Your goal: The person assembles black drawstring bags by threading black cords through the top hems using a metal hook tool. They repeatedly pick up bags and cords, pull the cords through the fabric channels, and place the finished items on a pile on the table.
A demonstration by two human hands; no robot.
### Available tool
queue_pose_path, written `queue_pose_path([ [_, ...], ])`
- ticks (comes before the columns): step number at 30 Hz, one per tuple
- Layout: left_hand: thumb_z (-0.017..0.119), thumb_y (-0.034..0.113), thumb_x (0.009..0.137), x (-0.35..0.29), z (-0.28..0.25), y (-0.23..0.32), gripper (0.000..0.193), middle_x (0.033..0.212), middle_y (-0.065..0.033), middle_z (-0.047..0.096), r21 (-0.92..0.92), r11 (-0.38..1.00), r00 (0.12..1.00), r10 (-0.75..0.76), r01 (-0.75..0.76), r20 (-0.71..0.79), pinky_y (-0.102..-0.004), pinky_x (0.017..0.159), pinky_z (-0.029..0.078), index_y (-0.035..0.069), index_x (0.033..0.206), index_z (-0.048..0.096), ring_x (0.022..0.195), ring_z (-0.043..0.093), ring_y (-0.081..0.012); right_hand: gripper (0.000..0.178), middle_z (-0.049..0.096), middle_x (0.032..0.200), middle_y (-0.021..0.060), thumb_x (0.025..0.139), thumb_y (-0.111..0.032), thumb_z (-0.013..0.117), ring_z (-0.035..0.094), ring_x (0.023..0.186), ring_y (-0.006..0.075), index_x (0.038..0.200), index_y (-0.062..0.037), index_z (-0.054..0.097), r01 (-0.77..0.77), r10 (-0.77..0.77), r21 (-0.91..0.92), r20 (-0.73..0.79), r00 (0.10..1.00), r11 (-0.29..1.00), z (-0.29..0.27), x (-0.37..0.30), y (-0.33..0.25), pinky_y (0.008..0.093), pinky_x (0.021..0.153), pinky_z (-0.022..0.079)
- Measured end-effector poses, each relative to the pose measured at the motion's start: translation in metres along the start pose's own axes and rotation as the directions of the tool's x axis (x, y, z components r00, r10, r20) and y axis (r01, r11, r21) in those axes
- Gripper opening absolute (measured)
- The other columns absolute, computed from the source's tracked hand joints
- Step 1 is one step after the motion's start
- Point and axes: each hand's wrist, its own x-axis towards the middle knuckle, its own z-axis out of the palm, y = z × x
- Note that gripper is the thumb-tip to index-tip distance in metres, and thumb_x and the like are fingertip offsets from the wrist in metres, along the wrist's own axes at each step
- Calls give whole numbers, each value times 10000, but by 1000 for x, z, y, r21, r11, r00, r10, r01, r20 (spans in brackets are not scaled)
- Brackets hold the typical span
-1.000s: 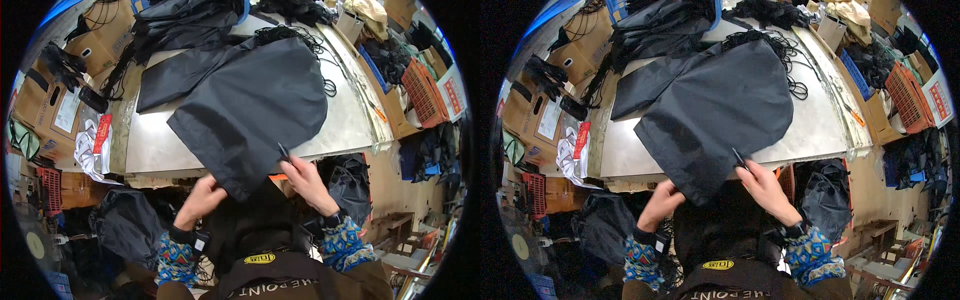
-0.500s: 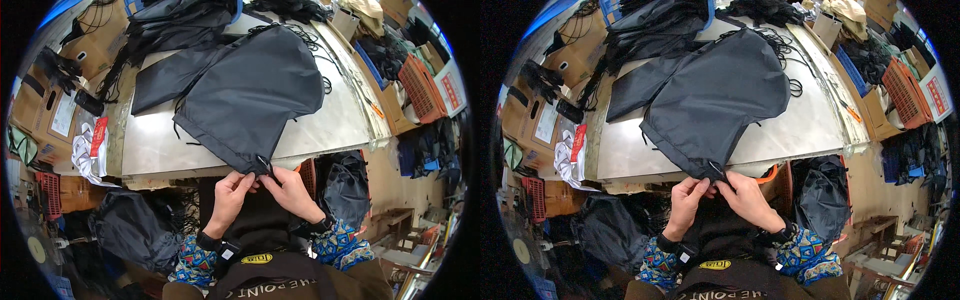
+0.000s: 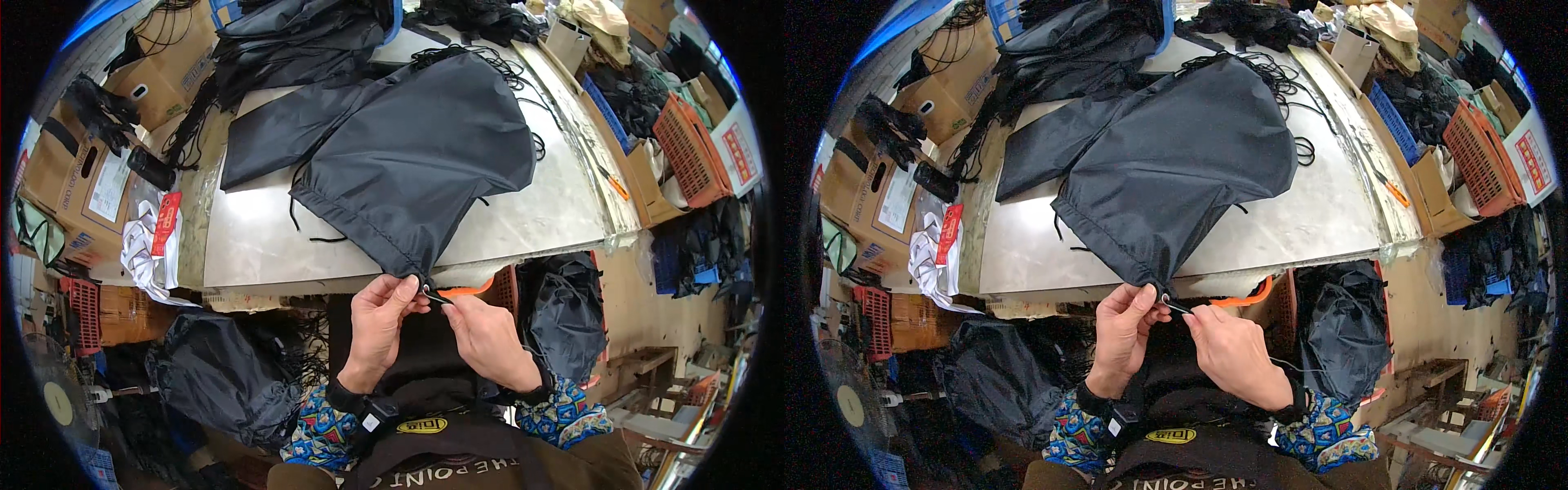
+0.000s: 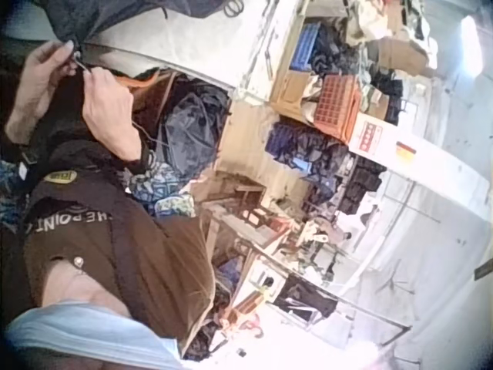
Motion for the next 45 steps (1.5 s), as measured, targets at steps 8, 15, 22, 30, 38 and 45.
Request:
queue_pose_path([
  [8, 644, 106, 876, -6, 5, -1, 142, 768, -48, 643, 192, 973, 992, 125, -129, 34, -230, 662, 495, -34, 869, 626, 683, 590, -83, 132, 555, 706, 149, 892, -121, 540, 565, 592, 358, 817, -23, 494, 59, -60, -45, -19, 998, 997, 10, 7, -4, 449, 502, 438],
  [15, 616, 148, 901, 10, -12, 17, 161, 732, -29, 625, 150, 962, 964, 245, -228, -104, -227, 621, 479, -13, 890, 620, 636, 573, -82, 234, 621, 866, 164, 844, -83, 604, 615, 795, 349, 1065, -16, 565, 148, -151, 45, 94, 984, 988, -6, 8, 11, 371, 679, 505],
  [22, 633, 145, 883, 5, -4, -11, 152, 720, -49, 641, 481, 870, 971, -15, -104, 237, -244, 578, 483, -4, 865, 652, 625, 593, -113, 106, 590, 749, 173, 867, -19, 566, 589, 672, 334, 947, 41, 603, 51, -55, 38, 111, 992, 998, -31, 5, 13, 317, 601, 466],
  [30, 586, 215, 921, 36, -22, 48, 210, 698, -18, 591, 57, 974, 970, 224, -219, -97, -223, 479, 449, 34, 815, 591, 555, 544, -93, 179, 603, 755, 165, 835, -33, 612, 619, 665, 284, 1003, 29, 617, 15, -41, 95, 277, 960, 995, -58, 0, -1, 313, 606, 478],
  [38, 546, 296, 945, 19, 11, -12, 356, 600, 10, 553, 450, 818, 909, 195, -358, 369, -204, 473, 382, 42, 701, 599, 525, 487, -45, 86, 545, 631, 114, 848, -11, 590, 516, 553, 151, 903, 49, 618, -151, 143, 115, 74, 987, 982, -56, 1, 26, 266, 527, 415],
  [45, 564, 330, 933, 28, -7, 40, 444, 551, -11, 542, 328, 934, 989, 141, -145, 37, -224, 457, 372, 38, 598, 540, 462, 470, -78, 159, 554, 652, -1, 909, -77, 556, 468, 593, 57, 913, 66, 626, -269, 200, 366, 216, 956, 891, -32, 9, 10, 226, 525, 387],
])
